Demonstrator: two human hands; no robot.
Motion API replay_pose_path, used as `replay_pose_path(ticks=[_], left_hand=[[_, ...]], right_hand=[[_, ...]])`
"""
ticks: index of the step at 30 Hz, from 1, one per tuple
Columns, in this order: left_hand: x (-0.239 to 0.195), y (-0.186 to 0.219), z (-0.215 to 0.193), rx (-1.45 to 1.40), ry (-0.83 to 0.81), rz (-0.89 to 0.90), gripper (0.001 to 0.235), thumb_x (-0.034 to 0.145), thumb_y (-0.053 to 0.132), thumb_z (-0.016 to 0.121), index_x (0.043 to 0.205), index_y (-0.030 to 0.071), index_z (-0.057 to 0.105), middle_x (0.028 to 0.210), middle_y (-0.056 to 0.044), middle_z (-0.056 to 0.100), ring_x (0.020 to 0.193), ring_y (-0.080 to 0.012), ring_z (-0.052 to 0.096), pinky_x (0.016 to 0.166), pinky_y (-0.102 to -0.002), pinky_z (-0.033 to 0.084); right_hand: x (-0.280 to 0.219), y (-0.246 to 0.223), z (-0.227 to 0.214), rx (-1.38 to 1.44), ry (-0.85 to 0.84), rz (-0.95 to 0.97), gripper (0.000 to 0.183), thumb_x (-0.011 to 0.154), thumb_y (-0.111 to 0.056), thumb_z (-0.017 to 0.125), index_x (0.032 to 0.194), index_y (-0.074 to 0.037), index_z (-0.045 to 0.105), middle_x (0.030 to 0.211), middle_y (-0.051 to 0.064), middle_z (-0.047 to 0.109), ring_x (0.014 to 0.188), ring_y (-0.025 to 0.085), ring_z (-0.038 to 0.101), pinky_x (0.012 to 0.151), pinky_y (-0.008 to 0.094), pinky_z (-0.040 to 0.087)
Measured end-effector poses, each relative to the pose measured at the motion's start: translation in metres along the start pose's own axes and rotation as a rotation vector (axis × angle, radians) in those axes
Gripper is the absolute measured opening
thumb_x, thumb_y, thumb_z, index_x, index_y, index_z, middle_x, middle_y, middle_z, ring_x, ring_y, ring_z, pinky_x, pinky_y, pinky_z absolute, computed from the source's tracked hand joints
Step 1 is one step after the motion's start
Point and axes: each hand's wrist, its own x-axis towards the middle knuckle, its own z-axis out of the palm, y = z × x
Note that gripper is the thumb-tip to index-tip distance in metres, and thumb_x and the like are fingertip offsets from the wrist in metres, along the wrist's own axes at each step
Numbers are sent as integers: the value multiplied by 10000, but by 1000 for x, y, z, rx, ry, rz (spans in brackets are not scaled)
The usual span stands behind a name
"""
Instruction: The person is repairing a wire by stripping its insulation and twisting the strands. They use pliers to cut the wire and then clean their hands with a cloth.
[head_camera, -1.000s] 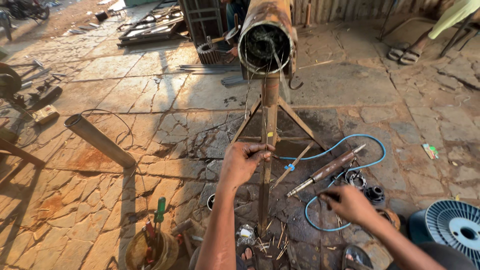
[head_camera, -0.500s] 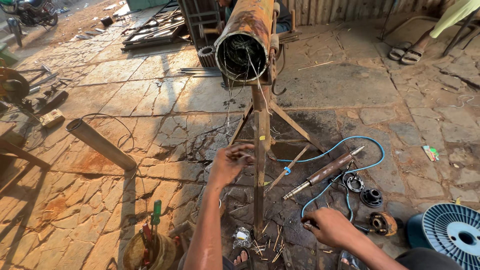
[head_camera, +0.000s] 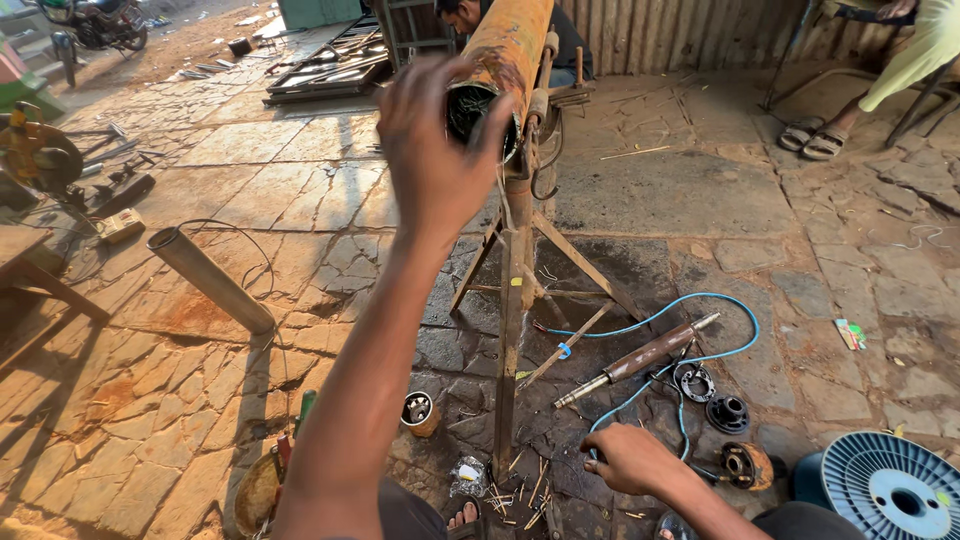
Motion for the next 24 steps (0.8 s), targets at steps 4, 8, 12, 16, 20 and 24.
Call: replay_pose_path(ticks=[4,8,12,16,20,24], left_hand=[[47,22,56,388,14,40,814,762,716,749,1232,64,622,1390,-177,501,1332,-394,417,1112,-665,221],[40,9,72,399,24,0,902,689,709,828,1256,42,609,1404,-188,467,1376,-424,366,1165,-697,85],[41,-35,57,274,-136,-19,935,564,614,974,1271,122,613,1431,-92,485,1429,-337,363,1235,-653,200],[55,-111,25,253,-187,61,899,554,500,1032,1303,181,650,1467,-94,480,1419,-385,322,1164,-618,335],[60,-186,1,603,-135,-203,1144,635,643,962,1470,63,438,1517,-218,419,1450,-436,289,1168,-774,223],[48,-159,57,237,-86,-139,854,925,587,788,1530,107,425,1512,-238,419,1411,-420,365,1148,-583,385]], right_hand=[[5,4,7,19,-25,-7,386,886,-370,736,1209,-159,709,1102,140,717,1092,347,655,953,474,514],[-4,6,10,9,-24,-2,378,895,-375,729,1212,-170,712,1095,144,712,1093,349,652,958,467,516],[-11,8,-1,60,-72,16,407,897,-395,727,1230,-164,691,1115,123,729,1110,334,667,959,455,523],[-27,14,-11,86,-26,17,407,880,-364,745,1235,-170,696,1061,146,731,1080,347,656,933,474,514],[-34,10,-14,79,-3,101,410,864,-358,744,1220,-162,693,1065,131,745,1075,334,675,934,465,525],[-26,10,-24,62,-42,83,388,886,-360,729,1217,-160,696,1103,160,730,1107,349,661,970,464,508]])
